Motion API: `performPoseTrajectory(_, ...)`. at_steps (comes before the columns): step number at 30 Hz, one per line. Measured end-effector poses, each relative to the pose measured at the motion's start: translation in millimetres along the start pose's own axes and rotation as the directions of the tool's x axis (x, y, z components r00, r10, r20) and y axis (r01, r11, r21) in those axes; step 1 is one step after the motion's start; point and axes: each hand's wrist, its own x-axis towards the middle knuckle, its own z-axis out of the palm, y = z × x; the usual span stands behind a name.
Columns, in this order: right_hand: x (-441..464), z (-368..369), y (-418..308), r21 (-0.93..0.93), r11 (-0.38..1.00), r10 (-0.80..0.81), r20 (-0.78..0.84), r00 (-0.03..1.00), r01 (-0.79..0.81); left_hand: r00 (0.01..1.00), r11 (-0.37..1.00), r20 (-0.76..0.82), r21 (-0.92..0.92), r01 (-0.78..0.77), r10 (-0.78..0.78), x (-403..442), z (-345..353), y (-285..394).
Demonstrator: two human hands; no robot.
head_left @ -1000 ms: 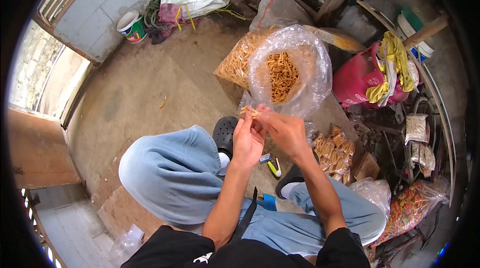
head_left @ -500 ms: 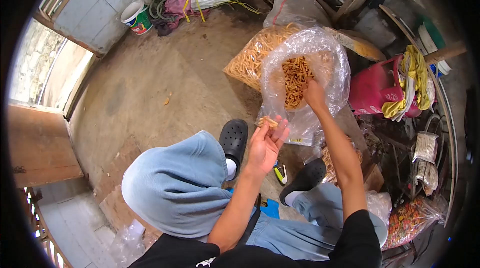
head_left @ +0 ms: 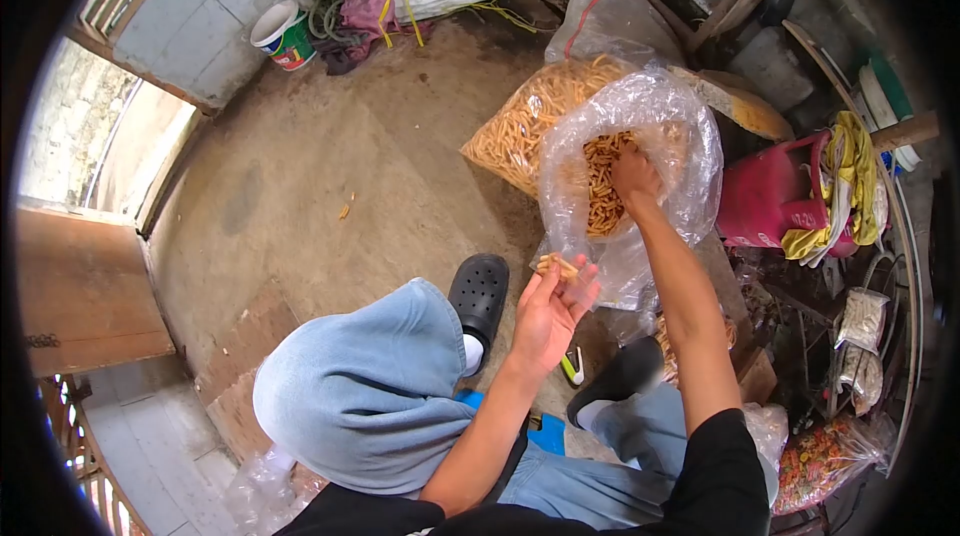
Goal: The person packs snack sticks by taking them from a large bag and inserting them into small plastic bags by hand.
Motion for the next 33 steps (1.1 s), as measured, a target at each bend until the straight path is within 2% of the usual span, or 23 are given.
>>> performPoseTrajectory(2,-4.6,1.1,2.3,0.082,0.997,0.006,-0.088,0.996,0.001,1.0,1.0,0.006,-0.002,-0.006,0.006,-0.1,-0.1,0.0)
performPoseTrajectory(5,-4.4,13.0,13.0,0.078,0.995,-0.05,-0.166,0.985,0.064,1.0,1.0,0.002,-0.007,-0.014,0.014,-2.1,0.1,2.2)
performPoseTrajectory(8,-12.9,5.4,20.6,0.119,0.992,-0.018,-0.092,0.996,0.029,1.0,1.0,0.002,0.001,-0.022,0.022,-6.1,1.2,5.0)
performPoseTrajectory(12,-46.6,-26.0,28.9,0.197,0.978,-0.041,-0.115,0.993,0.064,0.999,0.999,0.014,-0.001,-0.049,0.049,-12.5,2.9,9.1)
performPoseTrajectory(14,-74.9,-52.4,25.2,0.443,0.89,-0.026,-0.185,0.982,0.106,0.998,0.998,0.024,-0.006,-0.055,0.056,-16.0,3.1,10.7)
performPoseTrajectory(15,-82.1,-53.2,33.9,0.436,0.893,-0.028,-0.193,0.981,0.112,0.998,0.998,0.035,-0.003,-0.061,0.061,-18.0,3.4,11.2)
performPoseTrajectory(17,-95.6,-50.6,53.9,0.589,0.778,-0.057,-0.278,0.959,0.217,0.996,0.998,0.052,-0.003,-0.067,0.067,-21.9,4.1,13.2)
performPoseTrajectory(18,-110.1,-63.2,56.0,0.584,0.781,-0.06,-0.284,0.957,0.222,0.995,0.997,0.068,-0.004,-0.078,0.078,-23.3,4.7,13.9)
performPoseTrajectory(19,-131.1,-87.9,54.5,0.802,0.594,-0.022,-0.068,0.997,0.068,0.993,0.996,0.081,-0.004,-0.088,0.088,-25.5,4.8,13.9)
performPoseTrajectory(20,-150.1,-110.8,53.6,0.923,0.362,-0.043,0.153,0.987,-0.128,0.993,0.996,0.085,-0.006,-0.087,0.087,-27.3,5.2,13.6)
performPoseTrajectory(21,-166.6,-126.8,54.8,0.924,0.362,-0.042,0.15,0.988,-0.125,0.99,0.995,0.098,-0.009,-0.096,0.097,-29.2,5.2,13.6)
performPoseTrajectory(23,-194.6,-155.5,56.9,0.959,0.248,-0.2,0.192,0.961,-0.14,0.988,0.995,0.117,-0.003,-0.1,0.1,-32.5,5.8,13.8)
performPoseTrajectory(24,-204.3,-170.6,56.3,0.96,0.243,-0.194,0.186,0.963,-0.136,0.985,0.994,0.138,-0.011,-0.106,0.106,-34.0,6.6,13.6)
performPoseTrajectory(27,-229.0,-198.0,57.6,0.94,0.339,-0.309,0.149,0.939,-0.038,0.979,0.994,0.172,-0.014,-0.112,0.113,-40.3,8.4,11.5)
performPoseTrajectory(30,-248.4,-206.3,55.9,0.94,0.341,-0.366,0.123,0.923,0.01,0.975,0.993,0.19,-0.011,-0.119,0.119,-45.8,15.6,10.6)
performPoseTrajectory(32,-257.7,-204.6,48.1,0.952,0.307,-0.342,0.113,0.933,-0.003,0.974,0.993,0.193,-0.005,-0.119,0.118,-49.1,18.0,9.1)
performPoseTrajectory(33,-262.5,-205.4,41.8,0.942,0.334,-0.318,0.099,0.943,0.013,0.971,0.992,0.208,0.011,-0.123,0.118,-50.3,18.4,8.1)
